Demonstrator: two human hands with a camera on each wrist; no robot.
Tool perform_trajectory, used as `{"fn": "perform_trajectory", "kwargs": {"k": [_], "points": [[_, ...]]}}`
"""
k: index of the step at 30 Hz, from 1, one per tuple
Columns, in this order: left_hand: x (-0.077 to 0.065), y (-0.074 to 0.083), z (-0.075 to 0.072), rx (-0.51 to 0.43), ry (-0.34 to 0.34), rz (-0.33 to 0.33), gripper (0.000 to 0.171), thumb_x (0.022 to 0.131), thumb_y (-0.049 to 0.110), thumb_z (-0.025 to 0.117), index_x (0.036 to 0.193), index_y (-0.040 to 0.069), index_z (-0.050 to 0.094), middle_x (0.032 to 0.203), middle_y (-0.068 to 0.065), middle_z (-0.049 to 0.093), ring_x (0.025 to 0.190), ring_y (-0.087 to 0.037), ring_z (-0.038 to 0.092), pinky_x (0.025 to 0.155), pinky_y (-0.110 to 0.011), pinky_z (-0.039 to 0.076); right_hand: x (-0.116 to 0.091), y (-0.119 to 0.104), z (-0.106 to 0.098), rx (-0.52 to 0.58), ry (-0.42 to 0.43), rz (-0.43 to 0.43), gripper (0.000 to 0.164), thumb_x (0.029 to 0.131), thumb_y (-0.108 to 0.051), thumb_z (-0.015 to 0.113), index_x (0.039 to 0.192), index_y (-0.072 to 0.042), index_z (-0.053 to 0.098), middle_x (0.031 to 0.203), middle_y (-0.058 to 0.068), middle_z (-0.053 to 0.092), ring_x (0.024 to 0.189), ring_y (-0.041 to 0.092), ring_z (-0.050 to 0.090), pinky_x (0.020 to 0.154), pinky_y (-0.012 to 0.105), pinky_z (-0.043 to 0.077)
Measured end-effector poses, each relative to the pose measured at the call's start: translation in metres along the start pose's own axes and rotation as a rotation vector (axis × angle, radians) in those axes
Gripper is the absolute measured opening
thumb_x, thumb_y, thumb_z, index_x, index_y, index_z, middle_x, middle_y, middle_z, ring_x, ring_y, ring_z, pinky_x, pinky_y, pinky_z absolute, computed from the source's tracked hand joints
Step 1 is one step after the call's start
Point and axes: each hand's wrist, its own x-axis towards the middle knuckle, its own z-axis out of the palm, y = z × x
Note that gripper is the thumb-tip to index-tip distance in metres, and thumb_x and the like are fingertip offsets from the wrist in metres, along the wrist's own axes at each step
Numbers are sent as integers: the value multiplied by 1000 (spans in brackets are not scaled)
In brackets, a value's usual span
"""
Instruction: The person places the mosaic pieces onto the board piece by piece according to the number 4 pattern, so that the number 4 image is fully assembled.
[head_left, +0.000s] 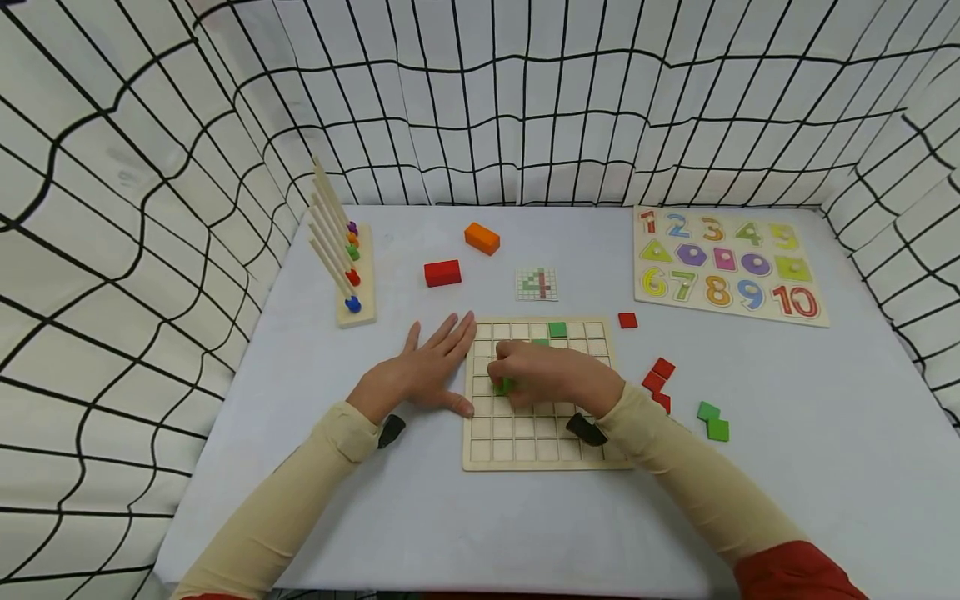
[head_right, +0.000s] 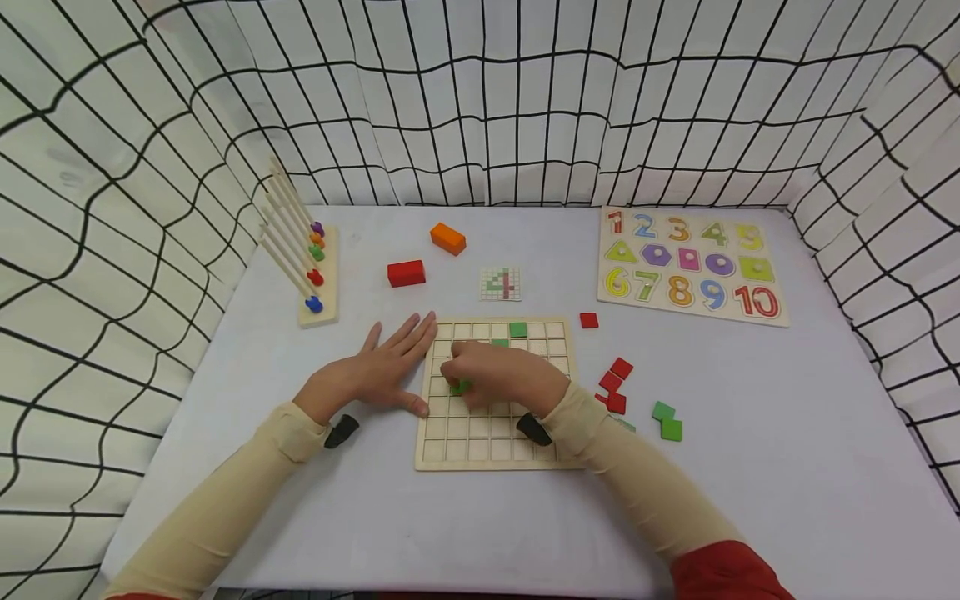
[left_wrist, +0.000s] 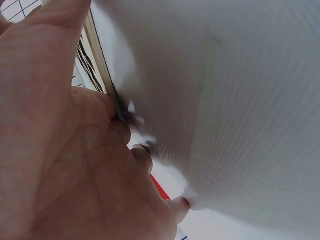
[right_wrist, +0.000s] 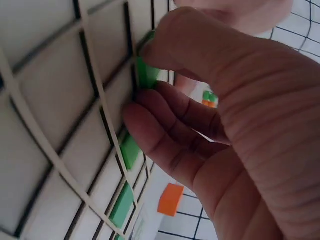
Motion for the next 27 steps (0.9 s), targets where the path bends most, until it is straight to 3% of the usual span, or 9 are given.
{"fn": "perform_trajectory", "kwargs": {"k": [6, 12, 21, 27], "points": [[0, 0, -1, -4, 2, -4, 135, 85, 73, 75, 173, 12, -8, 182, -5, -16, 169, -33, -16, 128, -76, -8, 8, -7, 3, -45, -16, 29, 11, 85, 3, 74, 81, -8, 74, 79, 3, 56, 70, 12, 48, 64, 19, 41], [-1, -2, 0, -9, -5, 0, 135, 86, 73, 75, 173, 13, -9, 182, -4, -18, 169, -32, -17, 128, -76, -9, 10, -14, 2, -79, -13, 92, 10, 91, 2, 74, 88, -6, 79, 84, 5, 58, 74, 15, 50, 67, 22, 43], [0, -1, -1, 8, 10, 7, 135, 85, 73, 75, 173, 11, -7, 182, -6, -15, 170, -33, -15, 128, -77, -7, 5, -27, 4, -249, -11, 141, 7, 96, -6, 76, 101, -6, 81, 95, 9, 68, 83, 23, 60, 73, 27, 53], [0, -1, 0, -7, 3, 11, 134, 86, 73, 75, 173, 11, -7, 182, -6, -16, 169, -34, -15, 128, -77, -8, -2, -23, 2, -168, -22, 124, 5, 97, -6, 76, 97, -7, 81, 97, 7, 67, 85, 20, 58, 76, 27, 54]]}}
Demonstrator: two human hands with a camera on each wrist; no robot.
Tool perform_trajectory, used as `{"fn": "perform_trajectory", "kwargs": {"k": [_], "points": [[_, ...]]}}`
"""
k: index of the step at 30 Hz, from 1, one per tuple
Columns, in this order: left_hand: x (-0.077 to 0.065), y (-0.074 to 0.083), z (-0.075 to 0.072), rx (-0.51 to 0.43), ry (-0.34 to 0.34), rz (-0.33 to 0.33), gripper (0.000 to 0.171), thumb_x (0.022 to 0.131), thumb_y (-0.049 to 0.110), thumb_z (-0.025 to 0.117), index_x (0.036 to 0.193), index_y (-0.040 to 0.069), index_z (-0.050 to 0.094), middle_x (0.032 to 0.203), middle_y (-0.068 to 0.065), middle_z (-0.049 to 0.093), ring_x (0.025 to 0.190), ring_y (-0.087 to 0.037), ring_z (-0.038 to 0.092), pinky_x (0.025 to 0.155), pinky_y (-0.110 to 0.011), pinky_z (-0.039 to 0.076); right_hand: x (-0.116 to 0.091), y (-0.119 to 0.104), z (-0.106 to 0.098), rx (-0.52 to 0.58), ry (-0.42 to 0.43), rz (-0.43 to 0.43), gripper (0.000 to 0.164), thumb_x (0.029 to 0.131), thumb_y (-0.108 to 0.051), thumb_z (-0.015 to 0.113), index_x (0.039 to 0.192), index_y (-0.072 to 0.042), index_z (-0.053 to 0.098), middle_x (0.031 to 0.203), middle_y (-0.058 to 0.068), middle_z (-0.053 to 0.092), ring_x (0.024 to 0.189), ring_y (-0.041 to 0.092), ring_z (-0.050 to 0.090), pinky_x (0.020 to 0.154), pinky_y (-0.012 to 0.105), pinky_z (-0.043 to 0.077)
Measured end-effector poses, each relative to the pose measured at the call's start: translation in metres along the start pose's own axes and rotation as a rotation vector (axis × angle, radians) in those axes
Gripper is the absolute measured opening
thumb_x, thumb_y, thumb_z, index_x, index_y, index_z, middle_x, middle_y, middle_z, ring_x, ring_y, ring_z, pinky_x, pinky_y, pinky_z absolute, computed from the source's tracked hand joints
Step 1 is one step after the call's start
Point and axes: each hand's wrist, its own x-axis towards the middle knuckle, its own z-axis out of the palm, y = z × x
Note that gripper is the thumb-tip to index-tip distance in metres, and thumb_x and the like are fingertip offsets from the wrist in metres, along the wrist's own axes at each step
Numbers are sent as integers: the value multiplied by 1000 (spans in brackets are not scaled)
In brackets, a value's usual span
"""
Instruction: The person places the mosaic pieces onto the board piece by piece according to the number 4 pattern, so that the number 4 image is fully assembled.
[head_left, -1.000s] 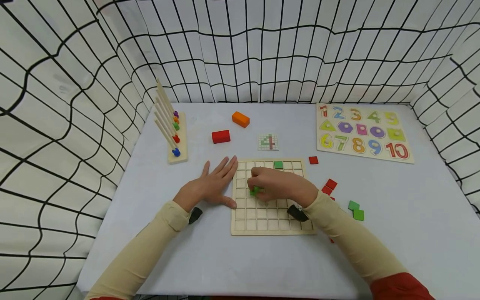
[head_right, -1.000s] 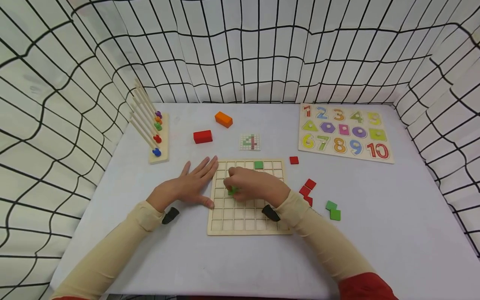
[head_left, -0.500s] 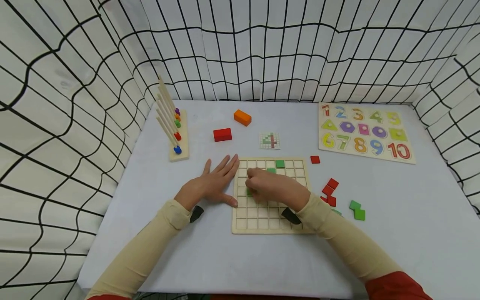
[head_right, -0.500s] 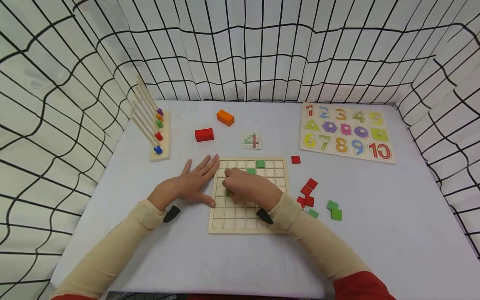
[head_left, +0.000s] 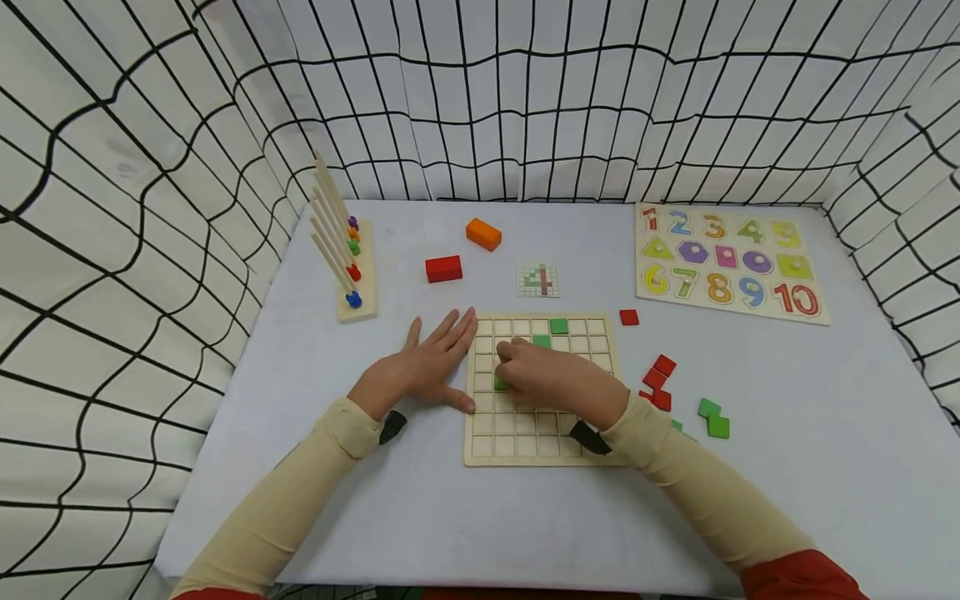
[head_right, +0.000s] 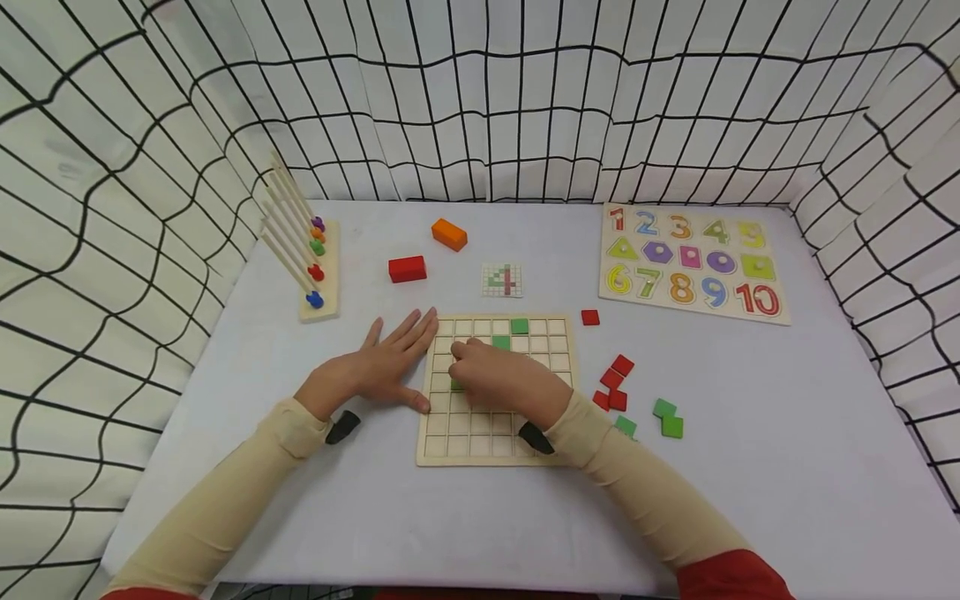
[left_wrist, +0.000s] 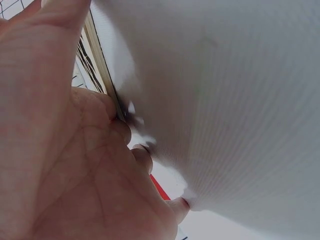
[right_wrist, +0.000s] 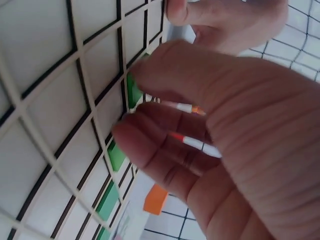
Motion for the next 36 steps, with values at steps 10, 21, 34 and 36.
{"fn": "perform_trajectory", "kwargs": {"k": [10, 21, 34, 36], "points": [[-2, 0, -3, -2, -8, -7, 134, 86, 72, 76, 173, 10, -7, 182, -7, -16, 169, -34, -15, 128, -77, -8, -24, 22, -10, 269, 1, -54, 18, 97, -6, 77, 115, -4, 81, 122, 10, 76, 111, 23, 71, 98, 34, 62], [-3, 2, -3, -27, -8, -6, 135, 86, 69, 78, 172, 10, -7, 182, -6, -16, 169, -33, -16, 129, -75, -10, -70, 53, -16, 312, -5, 7, 23, 95, -9, 81, 118, -6, 83, 141, 11, 73, 130, 32, 71, 96, 37, 64], [3, 1, 2, 7, -11, -22, 136, 85, 72, 77, 172, 12, -9, 182, -5, -17, 169, -33, -16, 129, -75, -9, -127, 82, -7, 338, 83, 154, 26, 91, -4, 83, 117, -3, 83, 137, 16, 74, 120, 35, 74, 89, 38, 66], [3, 1, 2, 9, -12, -26, 137, 85, 72, 77, 172, 12, -10, 182, -5, -18, 169, -33, -16, 129, -75, -9, -136, 84, -6, 345, 83, 177, 27, 91, -4, 84, 117, -3, 83, 136, 16, 75, 117, 35, 76, 87, 37, 66]]}}
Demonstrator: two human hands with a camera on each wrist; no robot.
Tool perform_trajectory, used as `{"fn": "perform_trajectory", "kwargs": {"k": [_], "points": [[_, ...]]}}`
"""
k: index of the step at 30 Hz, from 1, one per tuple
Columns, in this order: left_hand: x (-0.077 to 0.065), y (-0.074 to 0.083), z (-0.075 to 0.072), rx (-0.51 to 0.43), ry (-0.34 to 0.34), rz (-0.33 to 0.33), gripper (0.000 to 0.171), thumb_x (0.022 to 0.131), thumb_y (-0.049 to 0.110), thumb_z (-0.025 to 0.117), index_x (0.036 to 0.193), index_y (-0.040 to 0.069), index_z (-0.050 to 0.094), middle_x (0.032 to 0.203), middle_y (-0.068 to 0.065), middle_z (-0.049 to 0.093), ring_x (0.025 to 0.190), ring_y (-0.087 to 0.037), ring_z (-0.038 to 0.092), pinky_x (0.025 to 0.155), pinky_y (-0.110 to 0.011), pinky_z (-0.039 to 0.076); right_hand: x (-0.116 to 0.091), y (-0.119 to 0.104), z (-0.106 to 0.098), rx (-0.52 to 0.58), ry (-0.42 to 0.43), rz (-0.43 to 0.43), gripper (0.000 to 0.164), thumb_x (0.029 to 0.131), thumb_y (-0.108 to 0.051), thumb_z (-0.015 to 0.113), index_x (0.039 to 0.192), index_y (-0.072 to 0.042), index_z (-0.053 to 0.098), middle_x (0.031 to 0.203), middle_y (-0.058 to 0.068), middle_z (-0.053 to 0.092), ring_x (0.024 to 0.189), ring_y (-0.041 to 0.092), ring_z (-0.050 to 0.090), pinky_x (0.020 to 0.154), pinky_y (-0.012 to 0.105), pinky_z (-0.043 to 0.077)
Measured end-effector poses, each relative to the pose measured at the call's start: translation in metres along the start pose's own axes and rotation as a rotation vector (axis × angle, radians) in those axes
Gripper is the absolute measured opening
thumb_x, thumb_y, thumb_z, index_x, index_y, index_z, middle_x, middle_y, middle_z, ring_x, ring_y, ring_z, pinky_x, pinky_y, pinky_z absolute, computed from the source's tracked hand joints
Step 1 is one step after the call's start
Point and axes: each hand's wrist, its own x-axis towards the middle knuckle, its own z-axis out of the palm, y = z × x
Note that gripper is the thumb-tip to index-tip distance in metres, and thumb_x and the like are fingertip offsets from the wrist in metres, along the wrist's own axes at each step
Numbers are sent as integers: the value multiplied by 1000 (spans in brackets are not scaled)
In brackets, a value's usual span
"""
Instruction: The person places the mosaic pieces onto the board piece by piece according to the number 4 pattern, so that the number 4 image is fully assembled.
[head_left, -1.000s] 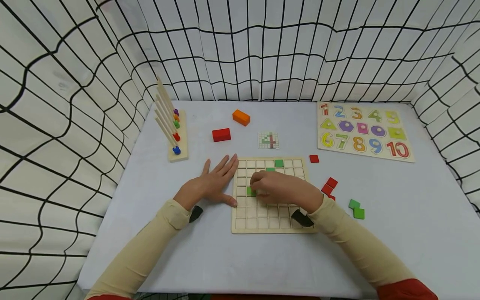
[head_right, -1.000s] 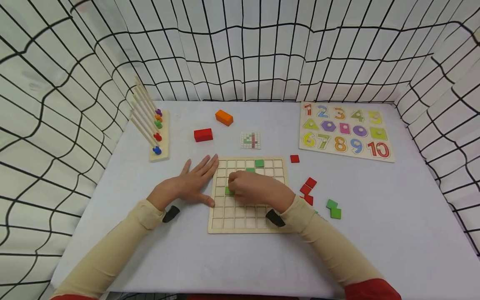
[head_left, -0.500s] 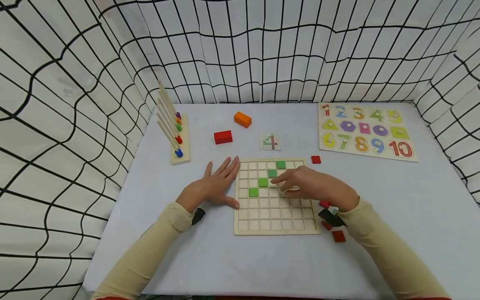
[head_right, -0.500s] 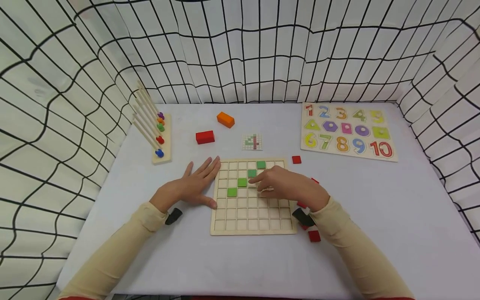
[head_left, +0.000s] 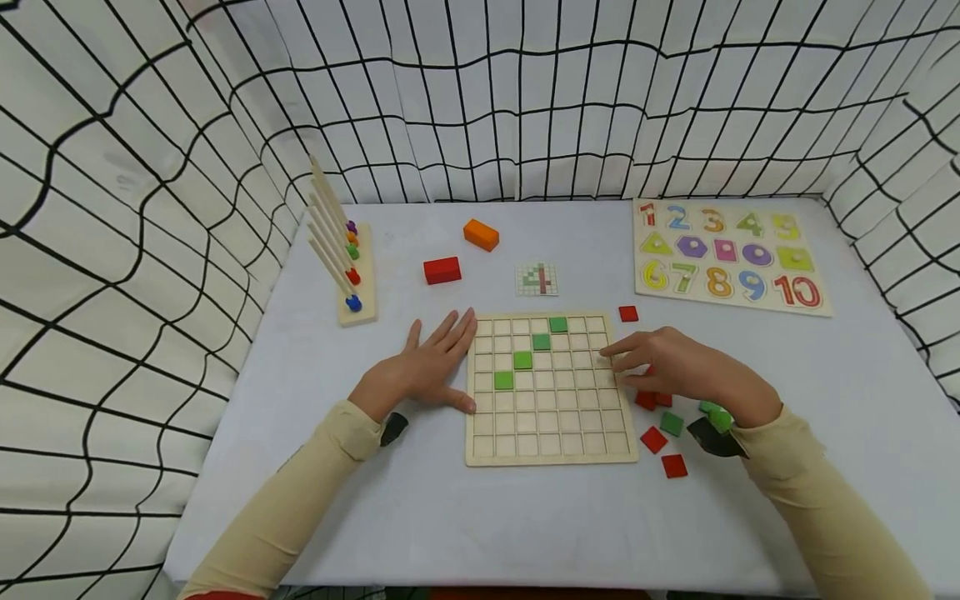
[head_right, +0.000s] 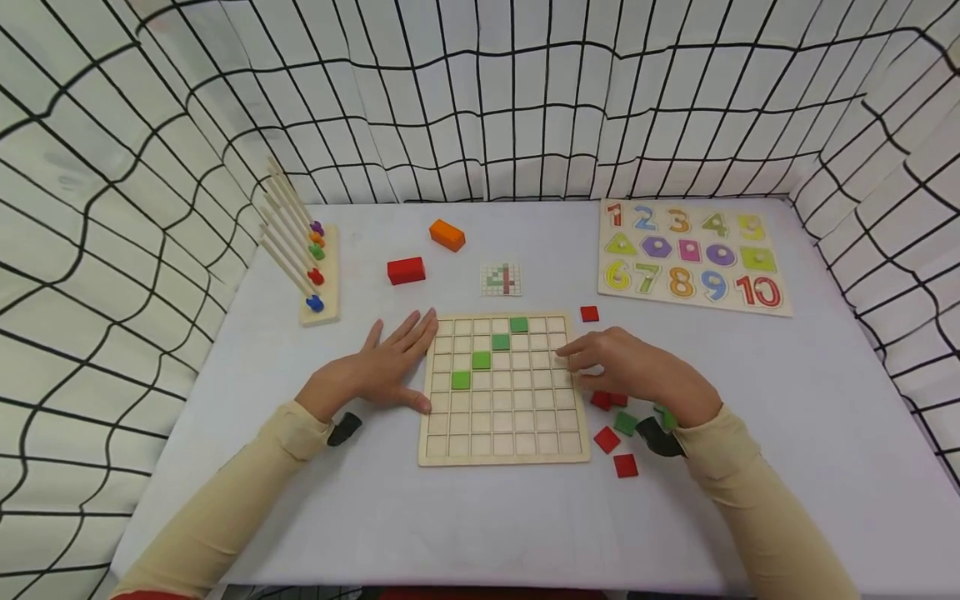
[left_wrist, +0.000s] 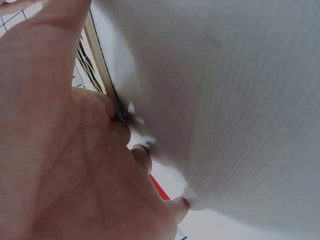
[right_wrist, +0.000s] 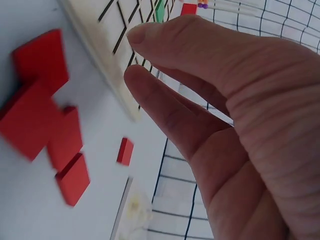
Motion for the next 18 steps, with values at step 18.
{"fn": "perform_trajectory", "kwargs": {"k": [18], "points": [[-1, 2, -3, -21, 0, 5, 137, 85, 70, 78, 172, 10, -9, 182, -7, -17, 169, -34, -15, 129, -75, -9, -78, 30, 9, -99, 119, 119, 26, 81, -9, 94, 105, -10, 85, 113, 6, 79, 106, 31, 74, 87, 44, 66]]}}
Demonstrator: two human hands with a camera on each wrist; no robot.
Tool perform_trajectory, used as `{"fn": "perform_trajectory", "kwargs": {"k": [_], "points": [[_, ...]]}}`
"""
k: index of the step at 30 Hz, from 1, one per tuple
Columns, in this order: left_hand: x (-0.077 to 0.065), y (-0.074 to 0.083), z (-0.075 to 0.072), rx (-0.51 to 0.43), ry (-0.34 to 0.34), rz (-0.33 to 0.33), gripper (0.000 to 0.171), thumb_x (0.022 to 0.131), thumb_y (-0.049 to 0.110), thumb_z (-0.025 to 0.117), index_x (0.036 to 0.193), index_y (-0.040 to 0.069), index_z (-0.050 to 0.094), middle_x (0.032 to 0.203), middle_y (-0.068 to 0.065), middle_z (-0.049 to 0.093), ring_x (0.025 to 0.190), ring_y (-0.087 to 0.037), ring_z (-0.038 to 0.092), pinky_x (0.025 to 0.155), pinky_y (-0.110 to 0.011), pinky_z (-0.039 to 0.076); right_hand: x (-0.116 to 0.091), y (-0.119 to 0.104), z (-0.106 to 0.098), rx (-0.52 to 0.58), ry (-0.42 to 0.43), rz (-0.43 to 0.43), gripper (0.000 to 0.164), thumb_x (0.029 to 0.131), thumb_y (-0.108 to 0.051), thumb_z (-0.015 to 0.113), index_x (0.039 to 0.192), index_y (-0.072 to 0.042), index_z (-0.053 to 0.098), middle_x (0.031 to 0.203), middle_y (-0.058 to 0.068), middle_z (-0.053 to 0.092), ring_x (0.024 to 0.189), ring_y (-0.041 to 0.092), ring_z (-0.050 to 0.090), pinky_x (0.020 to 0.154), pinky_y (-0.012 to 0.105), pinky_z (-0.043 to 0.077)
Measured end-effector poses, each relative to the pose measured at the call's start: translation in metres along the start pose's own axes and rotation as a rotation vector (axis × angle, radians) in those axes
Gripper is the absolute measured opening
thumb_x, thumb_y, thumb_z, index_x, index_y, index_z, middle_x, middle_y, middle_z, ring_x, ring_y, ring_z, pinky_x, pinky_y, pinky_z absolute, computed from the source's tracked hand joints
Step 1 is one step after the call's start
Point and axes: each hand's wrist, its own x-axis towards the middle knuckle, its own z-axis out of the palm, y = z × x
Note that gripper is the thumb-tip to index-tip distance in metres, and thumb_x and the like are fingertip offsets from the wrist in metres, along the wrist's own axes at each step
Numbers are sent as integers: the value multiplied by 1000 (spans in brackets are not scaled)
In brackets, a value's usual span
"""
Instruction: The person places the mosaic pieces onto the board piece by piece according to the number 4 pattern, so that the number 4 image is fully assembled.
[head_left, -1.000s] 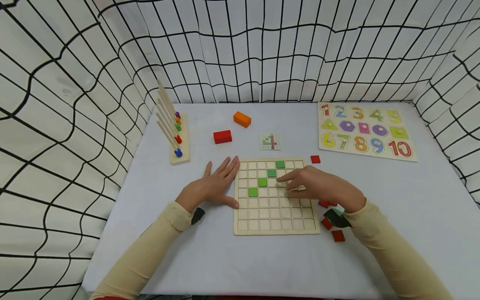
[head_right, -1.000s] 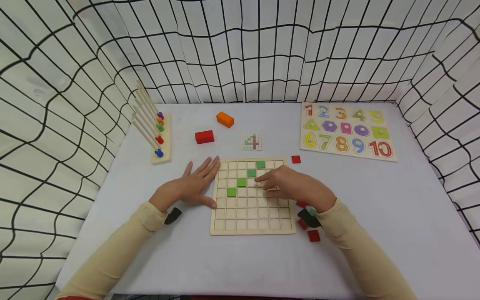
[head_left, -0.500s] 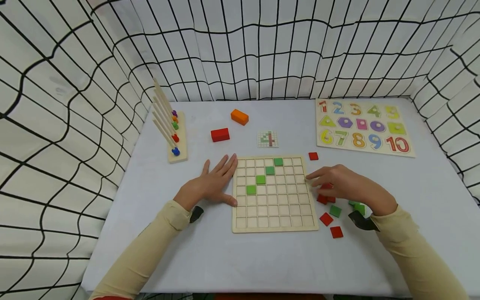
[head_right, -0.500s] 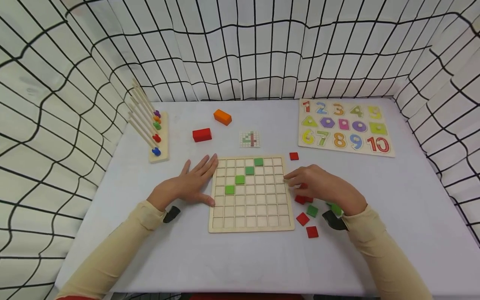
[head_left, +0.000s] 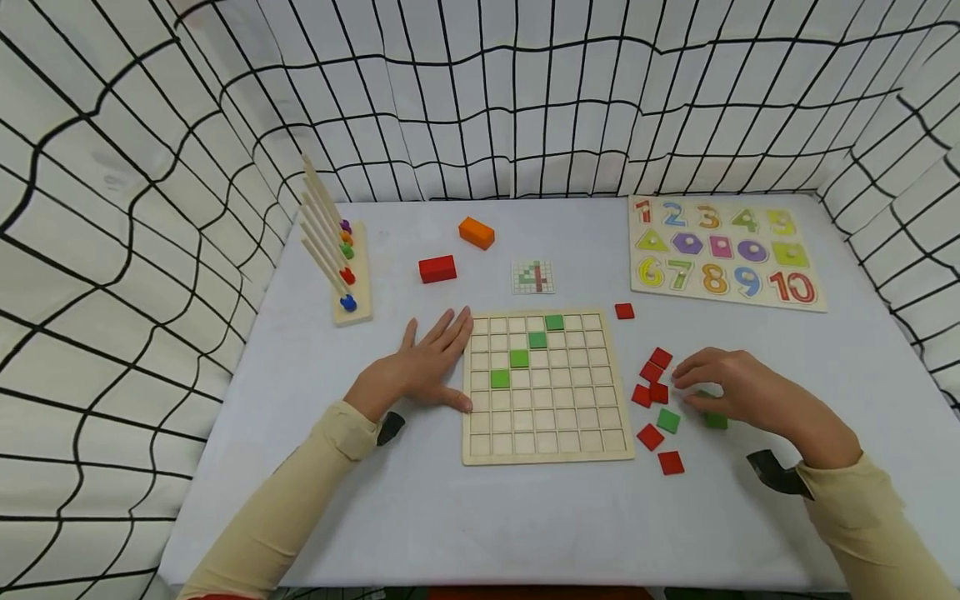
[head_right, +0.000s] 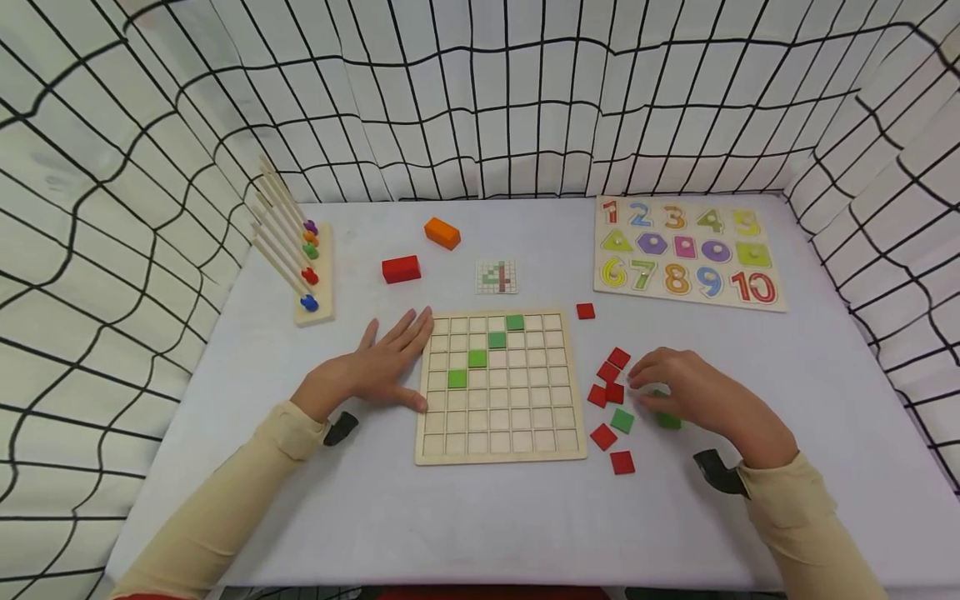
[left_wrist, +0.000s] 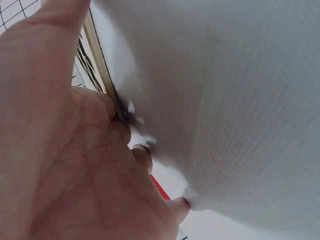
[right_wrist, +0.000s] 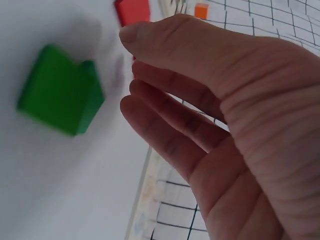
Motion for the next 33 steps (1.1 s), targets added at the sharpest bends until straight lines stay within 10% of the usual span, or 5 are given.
{"fn": "perform_trajectory", "kwargs": {"k": [8, 22, 33], "points": [[-3, 0, 0, -18, 12, 17, 136, 86, 68, 79, 172, 10, -9, 182, -6, -18, 169, -33, -16, 129, -75, -10, -20, 12, 10, -46, 18, 111, 22, 78, -13, 96, 92, -17, 79, 103, 3, 68, 96, 20, 63, 79, 39, 65], [-3, -1, 0, -24, 19, 23, 137, 86, 69, 79, 172, 10, -9, 182, -7, -17, 170, -33, -15, 129, -75, -9, -29, 17, 16, -59, 32, 92, 29, 77, -6, 95, 99, -12, 76, 106, 4, 68, 96, 21, 64, 83, 46, 65], [-3, -2, 2, -19, 16, 23, 137, 86, 70, 78, 172, 10, -10, 182, -6, -18, 170, -33, -15, 129, -75, -9, -26, 9, 14, -2, 95, -14, 32, 78, -4, 93, 103, -17, 78, 104, -7, 65, 91, 8, 59, 75, 24, 62]]}}
